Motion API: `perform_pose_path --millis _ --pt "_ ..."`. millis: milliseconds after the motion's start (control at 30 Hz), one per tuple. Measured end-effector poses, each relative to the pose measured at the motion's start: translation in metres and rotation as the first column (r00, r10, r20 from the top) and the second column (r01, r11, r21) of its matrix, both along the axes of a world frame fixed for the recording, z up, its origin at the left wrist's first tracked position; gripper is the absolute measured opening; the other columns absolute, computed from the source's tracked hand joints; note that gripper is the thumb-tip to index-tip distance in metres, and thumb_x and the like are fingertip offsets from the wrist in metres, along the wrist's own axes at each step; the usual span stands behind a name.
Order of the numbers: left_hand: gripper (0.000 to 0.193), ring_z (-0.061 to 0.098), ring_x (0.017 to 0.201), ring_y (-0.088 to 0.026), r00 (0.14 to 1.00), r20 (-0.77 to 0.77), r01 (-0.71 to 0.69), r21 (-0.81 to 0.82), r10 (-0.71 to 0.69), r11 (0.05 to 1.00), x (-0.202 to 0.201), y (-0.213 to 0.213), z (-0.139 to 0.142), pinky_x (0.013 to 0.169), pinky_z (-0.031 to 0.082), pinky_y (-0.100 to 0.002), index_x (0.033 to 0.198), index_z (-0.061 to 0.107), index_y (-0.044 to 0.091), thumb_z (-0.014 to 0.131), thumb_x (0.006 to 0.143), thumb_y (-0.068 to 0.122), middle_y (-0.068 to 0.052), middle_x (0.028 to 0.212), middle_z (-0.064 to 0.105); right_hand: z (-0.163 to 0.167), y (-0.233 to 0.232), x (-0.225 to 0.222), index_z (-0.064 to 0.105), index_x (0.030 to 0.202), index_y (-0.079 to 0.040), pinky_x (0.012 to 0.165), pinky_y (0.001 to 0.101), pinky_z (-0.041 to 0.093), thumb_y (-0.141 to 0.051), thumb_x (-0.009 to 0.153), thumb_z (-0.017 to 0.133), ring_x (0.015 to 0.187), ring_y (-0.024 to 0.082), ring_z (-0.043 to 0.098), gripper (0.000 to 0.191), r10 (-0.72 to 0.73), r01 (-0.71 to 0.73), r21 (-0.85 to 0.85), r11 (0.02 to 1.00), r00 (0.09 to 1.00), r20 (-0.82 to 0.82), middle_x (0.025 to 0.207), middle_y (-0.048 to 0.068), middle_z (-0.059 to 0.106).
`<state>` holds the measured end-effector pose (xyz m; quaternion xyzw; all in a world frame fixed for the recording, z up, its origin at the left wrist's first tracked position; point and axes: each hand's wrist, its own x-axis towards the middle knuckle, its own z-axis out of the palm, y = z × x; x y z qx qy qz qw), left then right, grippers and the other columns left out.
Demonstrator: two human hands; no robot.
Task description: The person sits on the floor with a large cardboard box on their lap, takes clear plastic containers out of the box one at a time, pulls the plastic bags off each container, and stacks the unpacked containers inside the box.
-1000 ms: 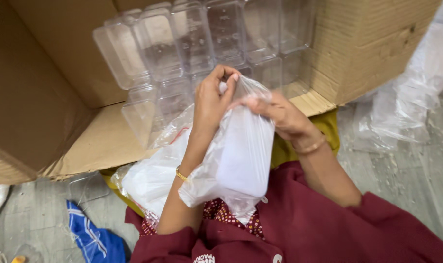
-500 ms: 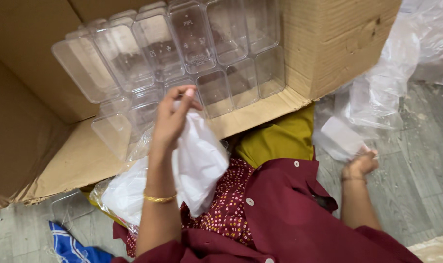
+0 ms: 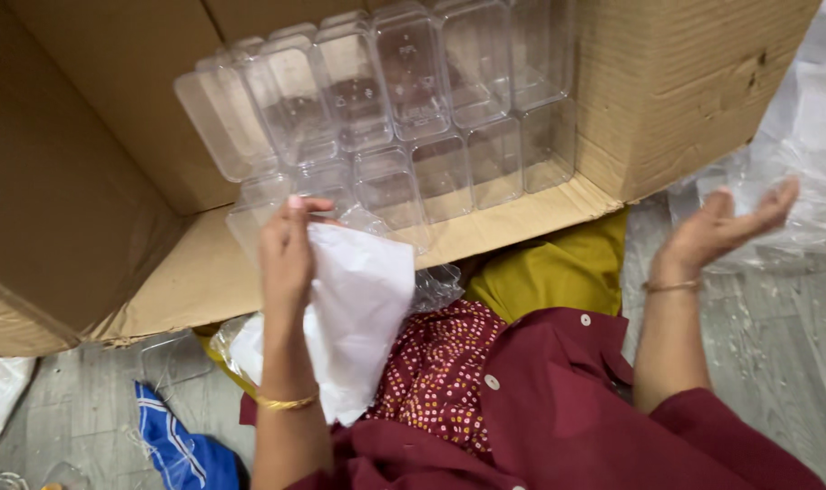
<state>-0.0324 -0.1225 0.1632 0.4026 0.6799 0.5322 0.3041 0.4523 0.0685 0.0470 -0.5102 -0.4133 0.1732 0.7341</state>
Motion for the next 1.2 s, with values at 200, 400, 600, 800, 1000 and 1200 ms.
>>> perform_pose_path --millis 200,400,600,800,1000,1200 --pt "0.05 0.067 0.076 -0.014 0.976 0.174 0.1 0.167 -0.13 0.981 0.017 0.013 -0.012 0.073 0.053 -0.026 0.11 0.068 0.001 0.037 0.114 0.039 -0.009 0.085 0.073 0.107 -0.078 -0.193 0.066 0.127 -0.003 0.105 0.0327 0.054 -0.018 0.104 0.055 0.117 0.018 0.067 0.03 0.962 -0.937 -0.22 0.272 0.272 0.031 0.126 0.008 0.07" --pt "0.033 0.07 0.089 -0.011 0.906 0.348 0.185 0.189 -0.242 0.964 0.019 0.005 -0.001 0.082 0.055 -0.025 0.118 0.063 0.005 0.051 0.104 0.032 -0.009 0.098 0.076 0.109 -0.097 -0.281 0.071 0.112 0.002 0.086 0.0276 0.054 -0.01 0.092 0.078 0.094 0.01 0.065 0.023 0.955 -0.933 -0.361 -0.007 0.101 -0.278 0.102 0.003 0.072" --pt "0.014 0.066 0.099 -0.011 0.914 0.32 0.179 0.231 -0.248 0.956 0.022 0.01 -0.022 0.09 0.053 -0.026 0.102 0.07 0.001 0.077 0.095 0.011 -0.009 0.111 0.075 0.087 -0.096 -0.265 0.072 0.105 0.002 0.082 0.0249 0.054 -0.006 0.092 0.076 0.089 0.007 0.067 0.016 0.92 -0.92 -0.366 0.137 0.255 -0.297 0.097 0.001 0.074" --pt "0.021 0.06 0.083 -0.007 0.834 0.502 0.074 0.308 -0.228 0.948 0.034 0.016 -0.045 0.074 0.049 -0.024 0.091 0.06 0.008 0.08 0.092 0.01 -0.001 0.093 0.069 0.109 -0.104 -0.261 0.075 0.111 0.0 0.081 0.0241 0.055 -0.011 0.097 0.07 0.091 0.007 0.068 0.019 0.945 -0.809 -0.5 0.309 0.319 0.068 0.101 0.002 0.078" --pt "0.018 0.052 0.079 -0.004 0.76 0.59 0.159 0.238 -0.272 0.958 0.031 0.014 -0.053 0.07 0.043 -0.022 0.094 0.067 0.004 0.073 0.103 0.018 0.003 0.086 0.061 0.109 -0.106 -0.266 0.077 0.11 0.001 0.084 0.0261 0.055 -0.01 0.096 0.072 0.093 0.011 0.07 0.018 0.924 -0.84 -0.403 0.364 0.378 0.046 0.101 0.005 0.078" --pt "0.015 0.061 0.085 -0.006 0.739 0.606 0.182 0.24 -0.294 0.954 0.028 0.007 -0.048 0.078 0.049 -0.023 0.099 0.069 0.007 0.073 0.095 0.02 0.002 0.091 0.069 0.095 -0.099 -0.267 0.076 0.109 0.001 0.074 0.023 0.051 -0.007 0.095 0.074 0.083 0.008 0.064 0.017 0.84 -0.964 -0.242 0.107 0.218 -0.496 0.095 0.002 0.075"
